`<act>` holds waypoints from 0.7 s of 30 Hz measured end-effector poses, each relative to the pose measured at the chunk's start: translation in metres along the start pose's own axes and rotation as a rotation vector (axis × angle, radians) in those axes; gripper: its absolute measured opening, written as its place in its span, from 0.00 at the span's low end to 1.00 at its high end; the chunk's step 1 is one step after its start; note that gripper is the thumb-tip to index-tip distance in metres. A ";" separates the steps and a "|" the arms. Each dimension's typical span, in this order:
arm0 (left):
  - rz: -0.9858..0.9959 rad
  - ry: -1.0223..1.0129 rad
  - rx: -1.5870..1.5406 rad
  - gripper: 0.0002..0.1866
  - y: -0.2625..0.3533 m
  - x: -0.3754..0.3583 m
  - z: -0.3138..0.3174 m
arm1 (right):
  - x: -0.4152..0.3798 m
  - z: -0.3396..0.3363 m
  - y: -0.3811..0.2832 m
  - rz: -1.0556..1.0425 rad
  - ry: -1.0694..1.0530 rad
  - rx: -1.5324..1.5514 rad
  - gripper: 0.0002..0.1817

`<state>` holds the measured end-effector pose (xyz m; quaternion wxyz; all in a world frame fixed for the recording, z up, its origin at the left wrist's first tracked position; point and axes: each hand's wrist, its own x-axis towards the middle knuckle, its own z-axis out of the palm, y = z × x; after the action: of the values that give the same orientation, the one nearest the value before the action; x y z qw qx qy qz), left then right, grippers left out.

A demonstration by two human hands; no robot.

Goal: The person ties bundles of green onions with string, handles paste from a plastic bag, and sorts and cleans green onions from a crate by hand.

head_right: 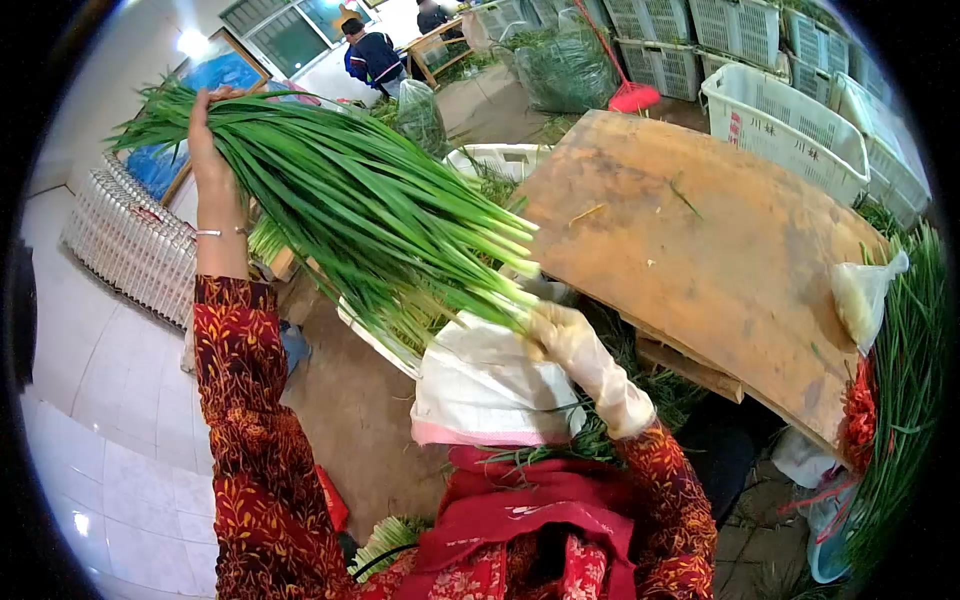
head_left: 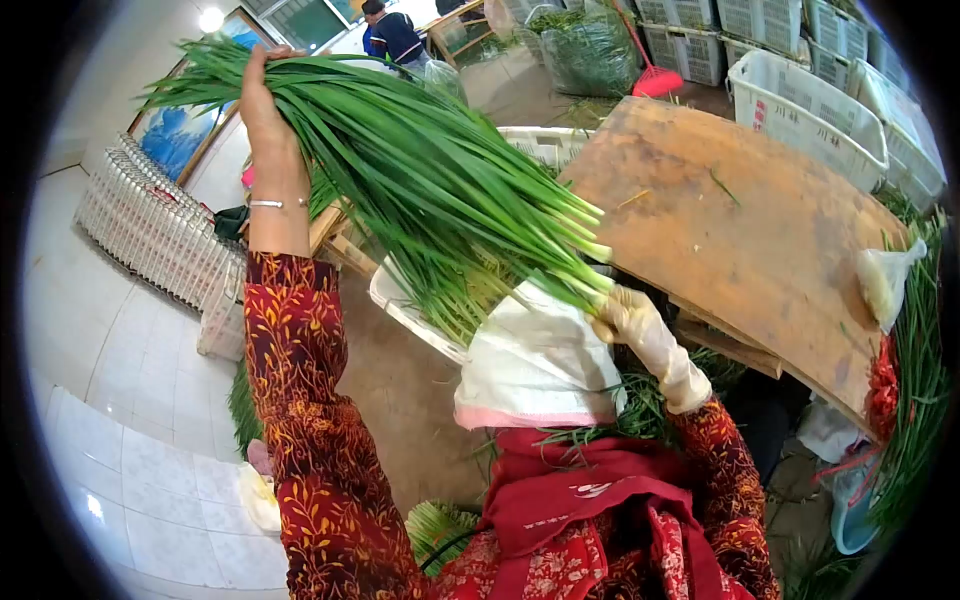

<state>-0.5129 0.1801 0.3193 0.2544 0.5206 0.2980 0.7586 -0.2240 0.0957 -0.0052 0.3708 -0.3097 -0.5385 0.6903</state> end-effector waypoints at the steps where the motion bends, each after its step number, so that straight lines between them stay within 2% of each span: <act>1: -0.005 0.071 -0.025 0.12 0.003 -0.004 0.002 | -0.010 -0.004 0.018 0.017 0.021 -0.054 0.17; 3: 0.005 0.056 0.012 0.11 0.006 0.017 -0.018 | -0.033 -0.020 0.056 0.141 0.131 -0.137 0.18; 5: 0.028 0.103 0.051 0.11 0.009 0.020 -0.027 | -0.052 -0.056 0.125 0.323 0.304 -0.198 0.19; 7: 0.022 0.104 0.020 0.11 0.011 0.012 -0.022 | -0.077 -0.070 0.118 0.509 0.296 0.319 0.20; 11: -0.064 0.067 -0.008 0.12 0.008 0.000 -0.017 | -0.089 -0.025 0.036 0.036 0.115 0.845 0.19; 12: -0.109 0.024 -0.044 0.11 0.004 0.006 -0.023 | -0.090 -0.021 0.029 -0.124 -0.017 1.003 0.20; 13: -0.159 -0.020 -0.077 0.12 0.002 0.010 -0.028 | -0.089 -0.010 0.011 -0.259 -0.053 1.034 0.18; 15: -0.113 0.004 -0.034 0.12 -0.002 0.003 -0.017 | -0.076 0.004 -0.025 -0.334 -0.044 0.824 0.17; 17: -0.085 0.019 -0.014 0.11 -0.002 -0.009 0.000 | -0.048 0.010 -0.050 -0.201 0.004 0.606 0.17; 18: -0.082 0.011 -0.002 0.10 -0.003 -0.016 0.005 | -0.028 0.021 -0.060 -0.185 0.147 0.384 0.17; 20: -0.083 -0.009 -0.049 0.10 -0.006 -0.013 0.008 | 0.011 0.035 -0.067 -0.178 0.255 0.088 0.17; 21: -0.090 -0.028 -0.085 0.09 -0.008 -0.011 0.007 | 0.029 0.037 -0.064 -0.186 0.225 0.017 0.17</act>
<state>-0.5021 0.1800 0.3086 0.3146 0.5059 0.2849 0.7509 -0.2589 0.1106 0.0650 0.4938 -0.3305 -0.5143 0.6184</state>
